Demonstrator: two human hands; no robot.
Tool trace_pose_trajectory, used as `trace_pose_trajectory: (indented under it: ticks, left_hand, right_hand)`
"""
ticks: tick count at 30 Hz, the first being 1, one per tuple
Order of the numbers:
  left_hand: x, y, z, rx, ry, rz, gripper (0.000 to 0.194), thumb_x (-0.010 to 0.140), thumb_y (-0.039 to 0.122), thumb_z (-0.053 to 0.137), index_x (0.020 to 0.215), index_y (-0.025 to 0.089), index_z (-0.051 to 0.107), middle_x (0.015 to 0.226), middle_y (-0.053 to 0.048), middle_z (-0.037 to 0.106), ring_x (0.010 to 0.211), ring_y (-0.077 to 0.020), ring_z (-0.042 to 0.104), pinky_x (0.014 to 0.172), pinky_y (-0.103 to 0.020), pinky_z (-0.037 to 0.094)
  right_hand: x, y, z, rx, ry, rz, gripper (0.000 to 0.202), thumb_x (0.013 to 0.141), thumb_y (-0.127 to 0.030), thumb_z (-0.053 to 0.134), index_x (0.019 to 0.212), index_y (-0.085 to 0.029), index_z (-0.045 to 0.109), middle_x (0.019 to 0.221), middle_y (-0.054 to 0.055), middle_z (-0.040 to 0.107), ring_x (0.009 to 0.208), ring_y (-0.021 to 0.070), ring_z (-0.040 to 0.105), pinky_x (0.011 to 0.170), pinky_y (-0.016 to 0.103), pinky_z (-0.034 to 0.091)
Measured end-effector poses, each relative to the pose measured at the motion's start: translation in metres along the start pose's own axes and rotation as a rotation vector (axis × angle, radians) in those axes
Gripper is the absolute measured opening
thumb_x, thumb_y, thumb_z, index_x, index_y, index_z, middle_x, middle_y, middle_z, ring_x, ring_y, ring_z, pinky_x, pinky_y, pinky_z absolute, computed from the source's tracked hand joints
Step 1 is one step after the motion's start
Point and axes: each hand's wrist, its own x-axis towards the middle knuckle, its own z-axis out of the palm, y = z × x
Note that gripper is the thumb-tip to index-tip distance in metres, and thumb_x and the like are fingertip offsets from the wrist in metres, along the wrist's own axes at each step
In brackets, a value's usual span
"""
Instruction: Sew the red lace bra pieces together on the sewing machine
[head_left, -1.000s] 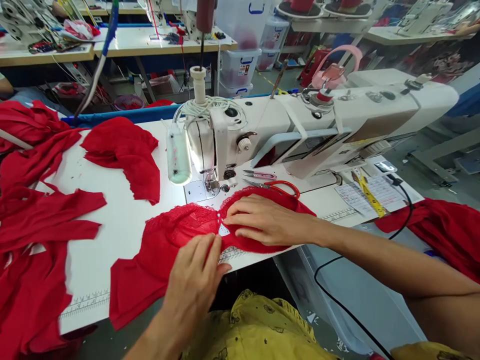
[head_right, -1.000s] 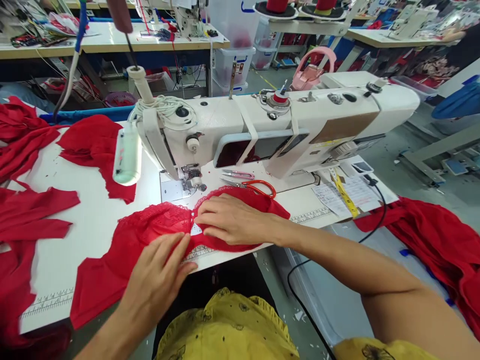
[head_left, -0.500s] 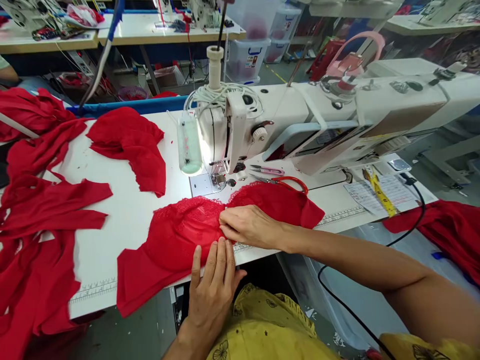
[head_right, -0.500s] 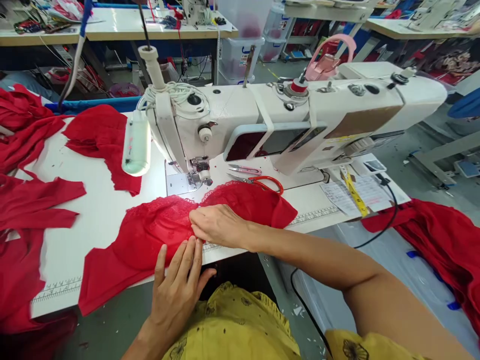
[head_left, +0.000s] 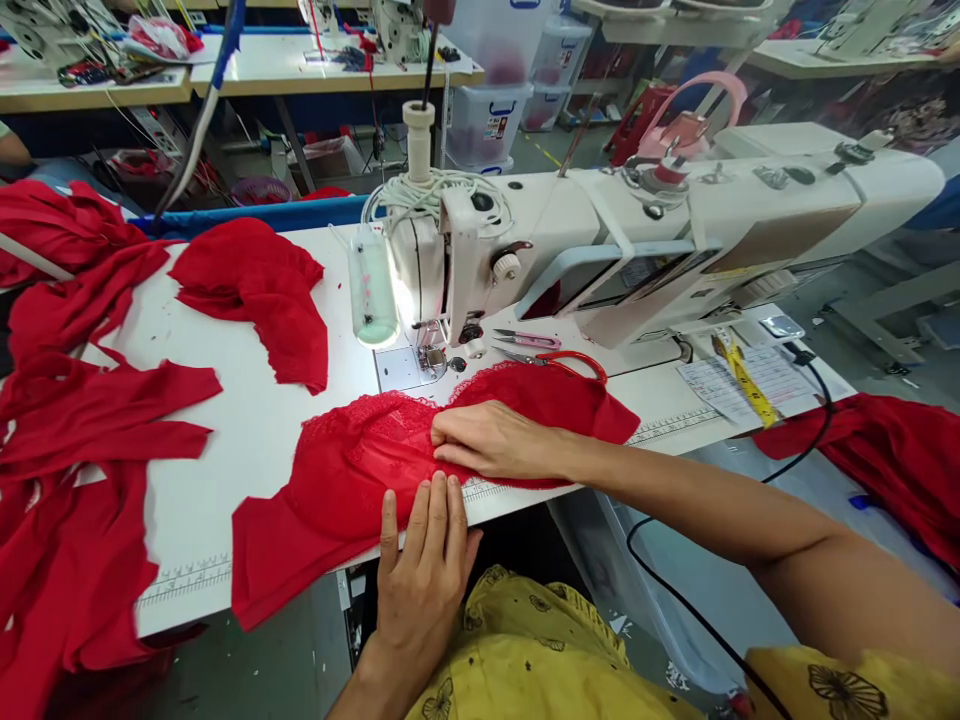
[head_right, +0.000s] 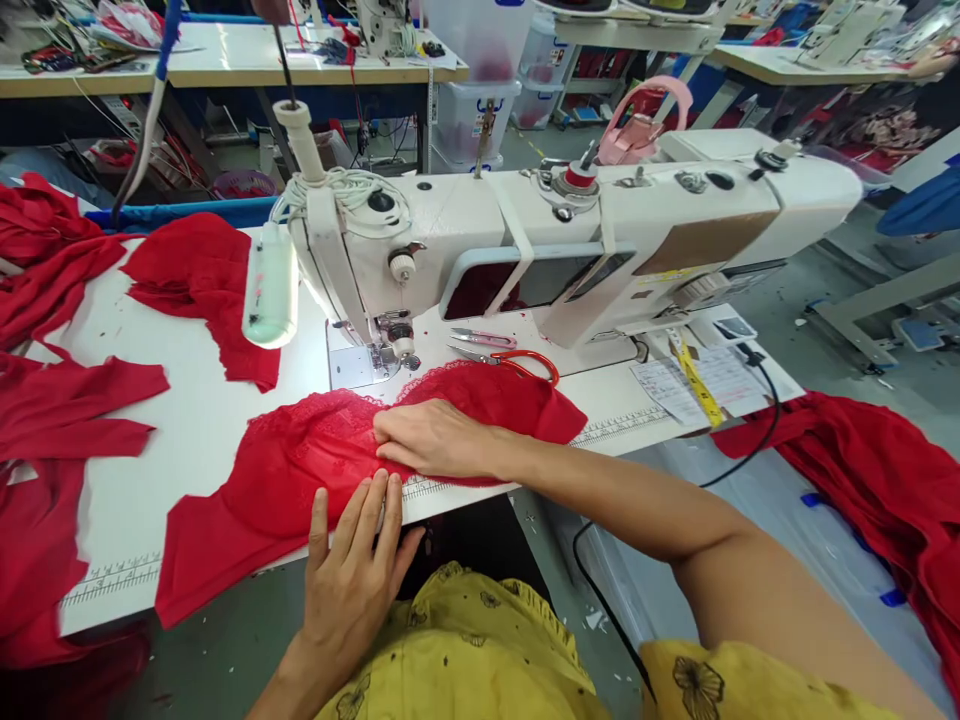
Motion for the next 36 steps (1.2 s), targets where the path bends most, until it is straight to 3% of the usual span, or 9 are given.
trace_pose_trajectory:
  ticks: [4, 10, 16, 21, 26, 29, 33, 36]
  left_hand:
    - [0.002, 0.004, -0.002, -0.026, 0.002, -0.035, 0.043, 0.096, 0.032, 0.059, 0.131, 0.007, 0.061, 0.133, -0.015, 0.065, 0.117, -0.0269, 0.066, 0.126, -0.053, 0.009]
    - [0.003, 0.009, -0.001, -0.053, 0.066, -0.086, 0.042, 0.096, 0.030, 0.059, 0.129, 0.005, 0.063, 0.128, -0.016, 0.069, 0.114, -0.0271, 0.067, 0.125, -0.054, 0.011]
    - [0.007, 0.008, -0.009, -0.049, 0.027, -0.107, 0.038, 0.098, 0.029, 0.054, 0.128, 0.007, 0.064, 0.126, -0.014, 0.070, 0.111, -0.0252, 0.067, 0.125, -0.055, 0.007]
    - [0.010, 0.009, -0.010, -0.096, 0.007, -0.146, 0.044, 0.100, 0.036, 0.051, 0.131, 0.008, 0.062, 0.126, -0.015, 0.070, 0.114, -0.0264, 0.065, 0.124, -0.058, 0.008]
    - [0.017, 0.012, -0.007, -0.034, -0.045, -0.176, 0.052, 0.097, 0.049, 0.052, 0.138, 0.018, 0.058, 0.119, -0.014, 0.071, 0.106, -0.0302, 0.065, 0.118, -0.070, 0.014]
    - [0.018, 0.014, -0.006, 0.009, -0.065, -0.172, 0.048, 0.096, 0.049, 0.053, 0.135, 0.022, 0.061, 0.119, -0.015, 0.070, 0.106, -0.0304, 0.064, 0.116, -0.072, 0.014]
    - [0.016, 0.014, -0.006, 0.024, -0.065, -0.155, 0.048, 0.096, 0.047, 0.055, 0.137, 0.023, 0.060, 0.122, -0.015, 0.068, 0.108, -0.0292, 0.063, 0.117, -0.072, 0.013]
    - [0.016, 0.013, -0.004, 0.040, -0.071, -0.144, 0.050, 0.096, 0.048, 0.055, 0.139, 0.023, 0.058, 0.121, -0.016, 0.068, 0.106, -0.0288, 0.063, 0.116, -0.073, 0.013]
  right_hand:
    - [-0.001, -0.003, -0.007, -0.001, -0.004, 0.036, 0.013, 0.098, -0.028, 0.052, 0.090, -0.018, 0.052, 0.082, 0.002, 0.058, 0.067, 0.0141, 0.044, 0.059, 0.026, 0.023]
    - [0.000, -0.001, 0.000, 0.025, 0.021, 0.025, 0.011, 0.098, -0.023, 0.050, 0.088, -0.019, 0.052, 0.081, 0.001, 0.057, 0.066, 0.0139, 0.044, 0.058, 0.026, 0.023]
    - [-0.010, 0.007, -0.012, 0.235, 0.177, -0.027, 0.012, 0.098, -0.017, 0.048, 0.093, -0.018, 0.059, 0.090, 0.004, 0.064, 0.080, 0.0155, 0.057, 0.072, 0.026, 0.040]
    - [-0.037, 0.006, -0.021, 0.165, 0.333, 0.030, 0.016, 0.099, -0.020, 0.048, 0.098, -0.019, 0.064, 0.095, 0.006, 0.066, 0.088, 0.0169, 0.060, 0.078, 0.029, 0.046]
    - [-0.046, 0.001, -0.016, 0.054, 0.290, 0.092, 0.018, 0.100, -0.021, 0.048, 0.097, -0.019, 0.066, 0.096, 0.006, 0.066, 0.091, 0.0169, 0.059, 0.079, 0.029, 0.046]
    - [-0.045, 0.002, -0.015, 0.020, 0.202, 0.140, 0.012, 0.097, -0.029, 0.059, 0.102, -0.019, 0.065, 0.100, 0.005, 0.066, 0.094, 0.0184, 0.058, 0.072, 0.027, 0.044]
    - [-0.046, 0.004, -0.019, -0.022, 0.088, 0.185, 0.035, 0.089, -0.041, 0.071, 0.114, -0.020, 0.062, 0.112, 0.007, 0.063, 0.100, 0.0217, 0.055, 0.069, 0.028, 0.044]
    - [-0.047, 0.006, -0.022, -0.020, 0.060, 0.204, 0.038, 0.088, -0.044, 0.071, 0.116, -0.020, 0.062, 0.114, 0.006, 0.062, 0.101, 0.0219, 0.055, 0.071, 0.030, 0.046]
